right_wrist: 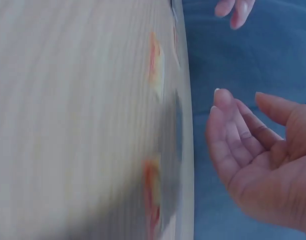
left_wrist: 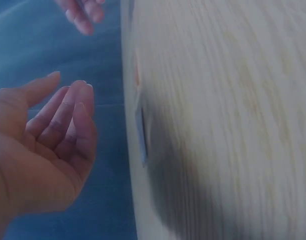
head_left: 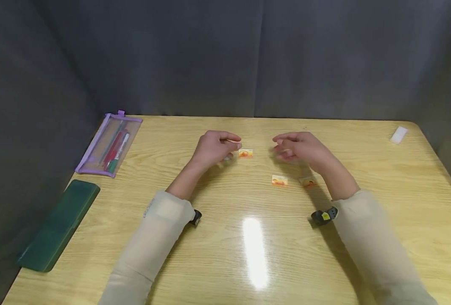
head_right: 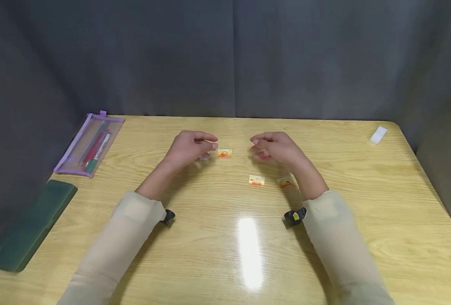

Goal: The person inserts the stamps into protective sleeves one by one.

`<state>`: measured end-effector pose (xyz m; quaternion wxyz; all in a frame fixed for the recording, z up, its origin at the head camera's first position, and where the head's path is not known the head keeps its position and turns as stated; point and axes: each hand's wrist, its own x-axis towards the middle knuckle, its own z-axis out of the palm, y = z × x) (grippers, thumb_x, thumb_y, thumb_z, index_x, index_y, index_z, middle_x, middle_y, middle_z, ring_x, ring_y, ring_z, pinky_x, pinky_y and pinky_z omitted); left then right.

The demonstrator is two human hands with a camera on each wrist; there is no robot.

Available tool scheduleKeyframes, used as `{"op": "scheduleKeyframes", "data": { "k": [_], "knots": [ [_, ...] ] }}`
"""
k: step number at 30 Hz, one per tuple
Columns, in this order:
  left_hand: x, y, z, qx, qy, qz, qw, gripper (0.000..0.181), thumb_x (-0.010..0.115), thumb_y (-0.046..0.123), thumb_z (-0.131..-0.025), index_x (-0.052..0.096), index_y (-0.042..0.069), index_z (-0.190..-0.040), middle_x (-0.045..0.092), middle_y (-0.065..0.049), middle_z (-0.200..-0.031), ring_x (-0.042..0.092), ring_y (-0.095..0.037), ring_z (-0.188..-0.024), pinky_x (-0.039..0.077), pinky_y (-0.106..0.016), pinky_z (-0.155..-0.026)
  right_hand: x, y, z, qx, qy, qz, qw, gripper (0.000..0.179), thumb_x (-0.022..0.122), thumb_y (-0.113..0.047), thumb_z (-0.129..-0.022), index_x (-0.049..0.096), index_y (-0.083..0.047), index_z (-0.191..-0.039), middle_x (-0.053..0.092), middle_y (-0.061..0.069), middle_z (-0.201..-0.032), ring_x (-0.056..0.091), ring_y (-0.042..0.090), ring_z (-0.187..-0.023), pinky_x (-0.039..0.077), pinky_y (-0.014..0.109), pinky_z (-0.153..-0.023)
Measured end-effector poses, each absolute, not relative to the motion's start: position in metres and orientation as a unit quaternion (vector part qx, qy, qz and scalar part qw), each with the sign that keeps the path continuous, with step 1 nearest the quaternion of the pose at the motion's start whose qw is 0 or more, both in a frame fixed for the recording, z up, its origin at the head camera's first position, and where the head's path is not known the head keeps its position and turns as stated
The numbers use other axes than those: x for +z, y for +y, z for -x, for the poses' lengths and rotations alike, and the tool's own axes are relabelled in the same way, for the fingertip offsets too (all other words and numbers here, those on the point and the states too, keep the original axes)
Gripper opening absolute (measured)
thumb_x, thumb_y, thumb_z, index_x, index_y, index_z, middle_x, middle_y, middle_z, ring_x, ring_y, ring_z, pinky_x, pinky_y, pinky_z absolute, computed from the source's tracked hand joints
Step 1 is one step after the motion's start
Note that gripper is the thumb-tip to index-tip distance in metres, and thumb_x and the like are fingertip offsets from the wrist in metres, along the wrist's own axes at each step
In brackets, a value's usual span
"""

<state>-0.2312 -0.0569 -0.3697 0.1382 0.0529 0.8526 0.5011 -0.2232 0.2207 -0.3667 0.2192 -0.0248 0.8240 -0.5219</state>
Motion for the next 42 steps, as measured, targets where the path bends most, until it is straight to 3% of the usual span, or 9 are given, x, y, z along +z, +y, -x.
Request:
{"op": "scheduleKeyframes", "data": {
  "k": [5,10,16,18,20,24,32,38,42],
  "knots": [
    [-0.365,-0.063,0.222,0.514,0.846,-0.067,0.123,0.031,0.074,0.029,-0.094,0.073,0.018,-0.123,0.078,-0.003,-0.109,0.073,-0.027,-0.097,0.059,-0.045,-0.084,-0.370,0.241,0.209,-0.504,0.834,0.031,0.220,0.043,0.048,-0.025,-0.108,0.053,-0.004,-0.145,0.063,0.021,-0.138,0.068,0.014,-0.101,0.059,0.030,-0.092],
    [-0.369,-0.054,0.217,0.448,0.887,-0.084,0.077,0.040,0.076,0.036,-0.092,0.071,0.025,-0.130,0.076,0.003,-0.120,0.069,-0.020,-0.115,0.055,-0.033,-0.087,-0.371,0.251,0.194,-0.509,0.832,0.033,0.217,0.042,0.051,-0.020,-0.106,0.053,-0.002,-0.144,0.069,0.013,-0.127,0.069,0.011,-0.098,0.059,0.029,-0.089],
    [-0.376,-0.037,0.217,0.381,0.919,-0.073,0.067,0.051,0.075,0.048,-0.089,0.062,0.040,-0.138,0.072,-0.001,-0.128,0.066,-0.029,-0.110,0.040,-0.030,-0.060,-0.371,0.250,0.183,-0.520,0.825,0.040,0.218,0.046,0.058,-0.022,-0.104,0.052,-0.003,-0.146,0.069,0.012,-0.131,0.069,0.017,-0.109,0.058,0.034,-0.094],
    [-0.377,-0.031,0.218,0.371,0.923,-0.076,0.068,0.052,0.075,0.050,-0.089,0.061,0.041,-0.139,0.068,-0.006,-0.134,0.063,-0.031,-0.119,0.048,-0.034,-0.069,-0.371,0.251,0.180,-0.505,0.836,0.038,0.213,0.046,0.062,-0.027,-0.103,0.055,-0.007,-0.144,0.065,0.012,-0.138,0.065,0.022,-0.120,0.055,0.039,-0.100],
    [-0.378,-0.026,0.219,0.357,0.928,-0.088,0.064,0.053,0.075,0.051,-0.089,0.061,0.040,-0.139,0.061,-0.005,-0.145,0.056,-0.029,-0.134,0.053,-0.040,-0.090,-0.371,0.252,0.176,-0.483,0.851,0.038,0.202,0.047,0.065,-0.031,-0.101,0.058,-0.011,-0.142,0.061,0.012,-0.143,0.058,0.028,-0.131,0.050,0.046,-0.107],
    [-0.380,-0.014,0.223,0.313,0.941,-0.117,0.059,0.054,0.074,0.054,-0.088,0.062,0.038,-0.139,0.062,-0.005,-0.144,0.052,-0.028,-0.139,0.040,-0.046,-0.116,-0.369,0.256,0.173,-0.443,0.875,0.032,0.190,0.045,0.068,-0.034,-0.099,0.063,-0.015,-0.139,0.053,0.010,-0.152,0.041,0.037,-0.146,0.037,0.059,-0.117],
    [-0.384,0.013,0.229,0.226,0.959,-0.157,0.064,0.050,0.070,0.053,-0.091,0.063,0.037,-0.138,0.066,0.008,-0.138,0.039,-0.028,-0.149,0.021,-0.055,-0.126,-0.374,0.255,0.172,-0.361,0.912,0.068,0.184,0.043,0.068,-0.038,-0.098,0.066,-0.018,-0.136,0.048,0.013,-0.156,0.034,0.047,-0.148,0.035,0.065,-0.115],
    [-0.388,0.032,0.226,0.163,0.967,-0.173,0.096,0.051,0.069,0.054,-0.092,0.060,0.040,-0.140,0.061,0.014,-0.144,0.034,-0.027,-0.152,0.020,-0.054,-0.127,-0.379,0.246,0.170,-0.315,0.928,0.114,0.161,0.033,0.072,-0.029,-0.096,0.072,-0.017,-0.127,0.056,0.016,-0.148,0.047,0.046,-0.139,0.044,0.063,-0.108],
    [-0.390,0.040,0.225,0.141,0.969,-0.175,0.101,0.046,0.069,0.052,-0.093,0.061,0.041,-0.138,0.061,0.016,-0.143,0.035,-0.027,-0.151,0.025,-0.049,-0.125,-0.380,0.239,0.169,-0.281,0.939,0.142,0.137,0.030,0.076,-0.025,-0.092,0.075,-0.016,-0.121,0.057,0.020,-0.146,0.041,0.052,-0.141,0.035,0.068,-0.113]
  ]
}}
